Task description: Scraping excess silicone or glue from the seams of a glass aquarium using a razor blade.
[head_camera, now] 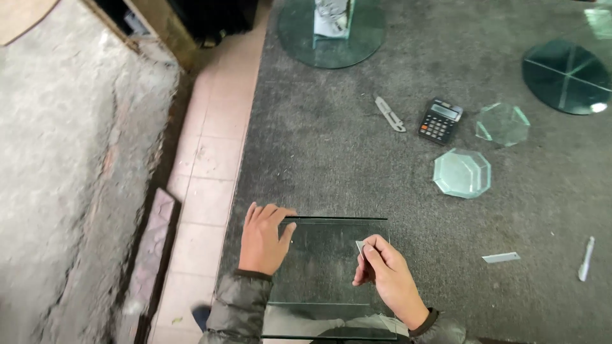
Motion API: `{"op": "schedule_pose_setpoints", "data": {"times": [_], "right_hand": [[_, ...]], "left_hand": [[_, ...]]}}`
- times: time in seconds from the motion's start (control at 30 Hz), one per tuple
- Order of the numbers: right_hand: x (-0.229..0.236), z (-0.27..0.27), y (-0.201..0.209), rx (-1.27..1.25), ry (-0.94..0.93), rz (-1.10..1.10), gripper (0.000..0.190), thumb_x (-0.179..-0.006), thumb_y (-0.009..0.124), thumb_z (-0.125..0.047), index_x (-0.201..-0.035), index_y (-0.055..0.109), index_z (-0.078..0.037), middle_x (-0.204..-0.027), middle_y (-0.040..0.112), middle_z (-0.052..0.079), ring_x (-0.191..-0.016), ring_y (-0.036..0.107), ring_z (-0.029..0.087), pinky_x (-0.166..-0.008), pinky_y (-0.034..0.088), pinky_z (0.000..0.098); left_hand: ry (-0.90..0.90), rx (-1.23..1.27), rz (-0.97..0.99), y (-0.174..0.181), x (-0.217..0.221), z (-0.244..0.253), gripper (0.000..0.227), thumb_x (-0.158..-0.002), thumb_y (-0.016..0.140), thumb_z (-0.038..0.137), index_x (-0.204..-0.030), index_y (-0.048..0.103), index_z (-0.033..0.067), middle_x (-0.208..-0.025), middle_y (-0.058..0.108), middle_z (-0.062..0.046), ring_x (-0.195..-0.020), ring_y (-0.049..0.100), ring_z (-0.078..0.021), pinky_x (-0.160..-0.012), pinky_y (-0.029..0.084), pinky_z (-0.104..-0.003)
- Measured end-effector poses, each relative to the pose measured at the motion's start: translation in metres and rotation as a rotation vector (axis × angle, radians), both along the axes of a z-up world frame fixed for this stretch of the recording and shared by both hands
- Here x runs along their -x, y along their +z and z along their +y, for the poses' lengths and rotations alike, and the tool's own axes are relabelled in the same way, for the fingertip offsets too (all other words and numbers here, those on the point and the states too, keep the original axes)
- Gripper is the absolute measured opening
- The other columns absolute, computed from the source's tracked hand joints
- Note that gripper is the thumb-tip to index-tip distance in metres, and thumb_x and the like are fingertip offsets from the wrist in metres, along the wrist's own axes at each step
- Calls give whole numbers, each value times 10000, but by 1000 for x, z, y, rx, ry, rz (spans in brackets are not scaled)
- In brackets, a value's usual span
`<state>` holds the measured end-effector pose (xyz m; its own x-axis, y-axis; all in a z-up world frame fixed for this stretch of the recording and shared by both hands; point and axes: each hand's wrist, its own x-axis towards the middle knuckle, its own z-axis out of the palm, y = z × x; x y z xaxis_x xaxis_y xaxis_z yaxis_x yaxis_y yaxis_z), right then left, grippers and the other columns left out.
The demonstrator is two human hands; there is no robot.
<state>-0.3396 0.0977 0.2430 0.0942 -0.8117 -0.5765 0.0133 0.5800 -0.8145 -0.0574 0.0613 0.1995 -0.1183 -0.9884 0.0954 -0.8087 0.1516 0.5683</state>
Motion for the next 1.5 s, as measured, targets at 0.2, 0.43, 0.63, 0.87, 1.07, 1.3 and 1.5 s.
{"op": "schedule_pose_setpoints", "data": {"times": [0.2, 0.43, 0.63, 0.87, 1.07, 1.3, 1.5], "right_hand": [[0, -8, 15, -32, 177, 54, 284, -1145, 531, -164, -901, 606, -39, -719, 680, 119, -612, 729, 257, -662, 661, 376], [-5, -40, 20, -5, 372, 253, 264, -1135, 565, -162, -901, 667, -93, -643, 649, 40, -535, 605, 152, -626, 578, 313], [-20, -82, 19, 216, 496, 450, 197, -1108, 637, -272, -1036, 780, -157, -704, 547, -61, -615, 429, 95, -608, 366, 291], [-61, -117, 24, 247, 757, 568, 216, -1065, 637, -311, -987, 800, -193, -800, 715, -105, -710, 572, 90, -657, 456, 294], [-76, -122, 14, 496, 926, 509, 131, -1002, 721, -239, -886, 758, -192, -723, 718, -91, -574, 567, 89, -594, 472, 272], [-105, -118, 28, 507, 937, 551, 86, -976, 733, -223, -905, 783, -220, -731, 751, -112, -575, 611, 75, -556, 504, 245], [-103, -121, 25, 565, 1020, 601, 57, -984, 725, -223, -937, 758, -222, -795, 759, -131, -649, 659, 71, -655, 518, 247]], "left_hand": [[113, -101, 141, -3, -8, -3, 187, -1038, 779, 255, -879, 689, 217, -882, 694, 19, -791, 633, -258, -891, 558, -503], [370, -139, -45, 3, -12, -6, 323, -1080, 695, 254, -774, 646, 164, -810, 654, 27, -778, 568, -243, -949, 449, -460], [599, 47, 125, 38, 12, 56, 204, -1119, 566, 270, -1160, 647, 88, -1275, 648, -120, -1192, 578, -318, -1070, 425, -477], [691, -88, 261, 34, 19, 65, 470, -1024, 637, 171, -1461, 560, 17, -1433, 660, -176, -1350, 632, -355, -1139, 496, -477], [725, -159, 276, 38, 21, 64, 496, -1001, 661, 246, -1454, 579, 62, -1430, 673, -122, -1350, 651, -311, -1099, 523, -454], [757, -174, 329, 45, 21, 55, 472, -1033, 625, 350, -1413, 621, 70, -1424, 694, -122, -1338, 687, -301, -1087, 544, -429], [777, -165, 383, 43, 19, 48, 423, -918, 727, 294, -1263, 641, 66, -1336, 701, -150, -1278, 707, -292, -1053, 557, -399]]}}
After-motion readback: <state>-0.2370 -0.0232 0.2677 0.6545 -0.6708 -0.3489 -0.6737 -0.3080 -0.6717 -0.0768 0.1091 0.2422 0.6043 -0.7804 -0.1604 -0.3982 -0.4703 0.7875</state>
